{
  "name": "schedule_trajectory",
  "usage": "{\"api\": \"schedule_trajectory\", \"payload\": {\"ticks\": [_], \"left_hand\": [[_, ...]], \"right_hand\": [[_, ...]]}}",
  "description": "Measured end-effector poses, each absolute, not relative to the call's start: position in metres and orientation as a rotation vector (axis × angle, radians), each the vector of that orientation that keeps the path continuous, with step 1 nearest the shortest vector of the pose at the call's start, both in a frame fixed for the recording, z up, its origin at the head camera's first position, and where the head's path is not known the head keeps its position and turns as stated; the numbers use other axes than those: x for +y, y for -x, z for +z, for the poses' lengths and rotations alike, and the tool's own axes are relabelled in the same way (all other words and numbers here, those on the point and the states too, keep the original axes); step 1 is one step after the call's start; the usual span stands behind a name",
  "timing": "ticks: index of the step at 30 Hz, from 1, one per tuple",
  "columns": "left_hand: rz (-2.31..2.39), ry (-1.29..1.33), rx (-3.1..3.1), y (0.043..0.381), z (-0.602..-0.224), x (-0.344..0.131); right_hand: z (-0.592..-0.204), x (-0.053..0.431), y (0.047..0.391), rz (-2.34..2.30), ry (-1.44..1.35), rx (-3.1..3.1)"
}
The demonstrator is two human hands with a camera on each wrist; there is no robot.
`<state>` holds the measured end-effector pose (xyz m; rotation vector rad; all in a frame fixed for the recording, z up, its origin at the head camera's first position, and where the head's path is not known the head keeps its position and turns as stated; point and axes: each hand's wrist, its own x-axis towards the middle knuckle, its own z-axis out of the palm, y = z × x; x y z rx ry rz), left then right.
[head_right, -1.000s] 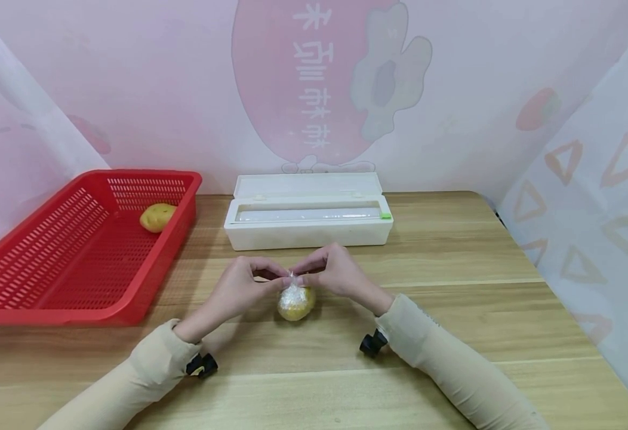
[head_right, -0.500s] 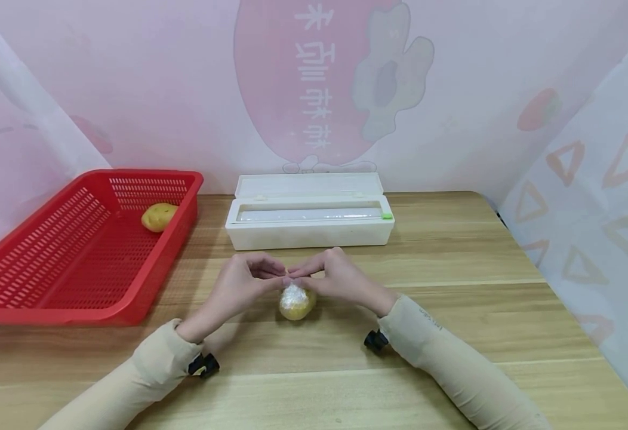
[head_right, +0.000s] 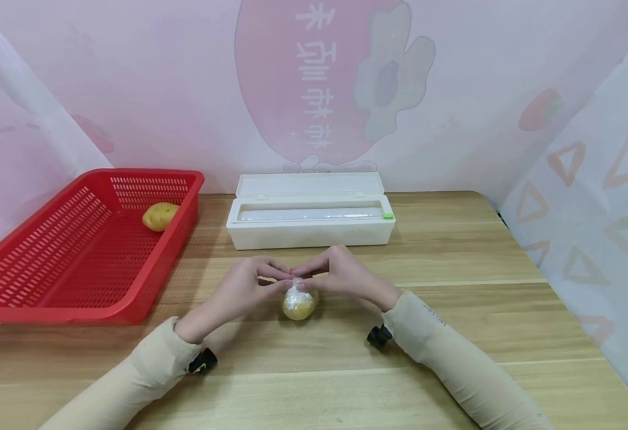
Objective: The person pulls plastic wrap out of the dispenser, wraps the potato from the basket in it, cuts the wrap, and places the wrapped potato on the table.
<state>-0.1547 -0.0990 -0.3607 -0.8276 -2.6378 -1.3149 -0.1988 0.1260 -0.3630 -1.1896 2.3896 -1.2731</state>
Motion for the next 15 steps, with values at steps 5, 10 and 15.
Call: {"api": "schedule_trajectory", "payload": {"ticks": [5, 10, 15], "left_hand": [[-1.194, 0.985, -2.597, 0.1557, -0.3611, -0.0988], [-1.088, 1.083, -2.562, 0.1568, -0.3614, -0.1002], [-1.110, 1.082, -2.567, 0.1577, -0.3618, -0.1014]], "right_hand": [[-0.3656, 0.1280, 0.2015, -1.251, 1.199, 2.405], [-0.3657, 0.1282, 0.2017, -1.236, 1.224, 2.410], [-0.3651, 0.1276, 0.2006, -1.287, 1.250, 2.395]]}}
